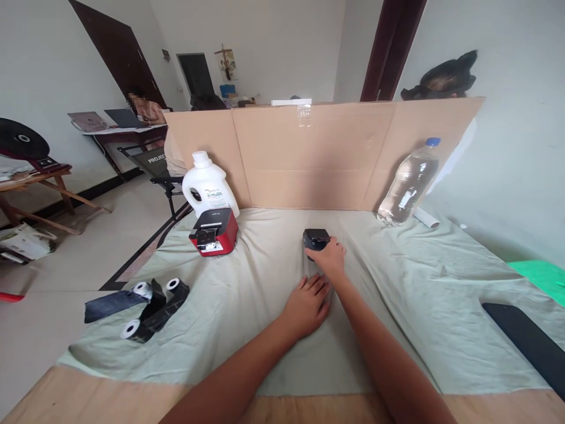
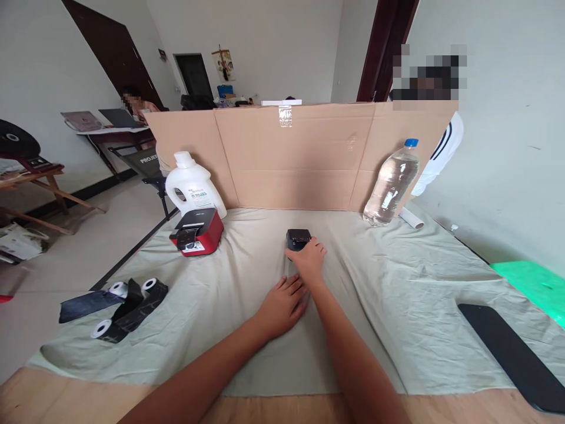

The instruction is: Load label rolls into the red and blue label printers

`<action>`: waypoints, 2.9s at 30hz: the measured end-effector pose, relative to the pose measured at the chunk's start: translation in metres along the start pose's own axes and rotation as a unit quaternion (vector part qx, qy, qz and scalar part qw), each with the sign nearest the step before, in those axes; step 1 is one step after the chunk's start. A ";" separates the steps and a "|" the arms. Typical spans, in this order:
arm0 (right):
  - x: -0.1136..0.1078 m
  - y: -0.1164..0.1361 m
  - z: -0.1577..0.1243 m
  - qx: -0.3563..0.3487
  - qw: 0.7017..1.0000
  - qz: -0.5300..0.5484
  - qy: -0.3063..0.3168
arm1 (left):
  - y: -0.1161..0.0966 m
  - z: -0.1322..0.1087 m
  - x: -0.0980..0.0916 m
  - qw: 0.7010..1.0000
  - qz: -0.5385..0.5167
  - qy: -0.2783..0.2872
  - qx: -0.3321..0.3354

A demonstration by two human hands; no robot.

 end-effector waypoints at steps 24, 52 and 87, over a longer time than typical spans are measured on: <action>0.004 -0.030 -0.020 -0.143 0.978 -0.108 0.110 | 0.034 0.002 -0.038 0.972 -0.214 0.056 -0.078; 0.021 -0.035 -0.010 -0.232 0.964 -0.062 0.117 | 0.151 0.088 -0.044 0.800 -0.521 0.098 -0.280; 0.024 -0.040 -0.004 -0.232 0.967 -0.023 0.102 | 0.154 0.089 -0.042 0.804 -0.503 0.083 -0.307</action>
Point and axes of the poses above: each hand's wrist, its own z-axis towards the middle knuckle, its own x-axis out of the palm, y = z × x, the point moved 7 cm from there along z, towards the middle knuckle, and after that the axes turned 9 degrees about y, right-handed, at the moved point
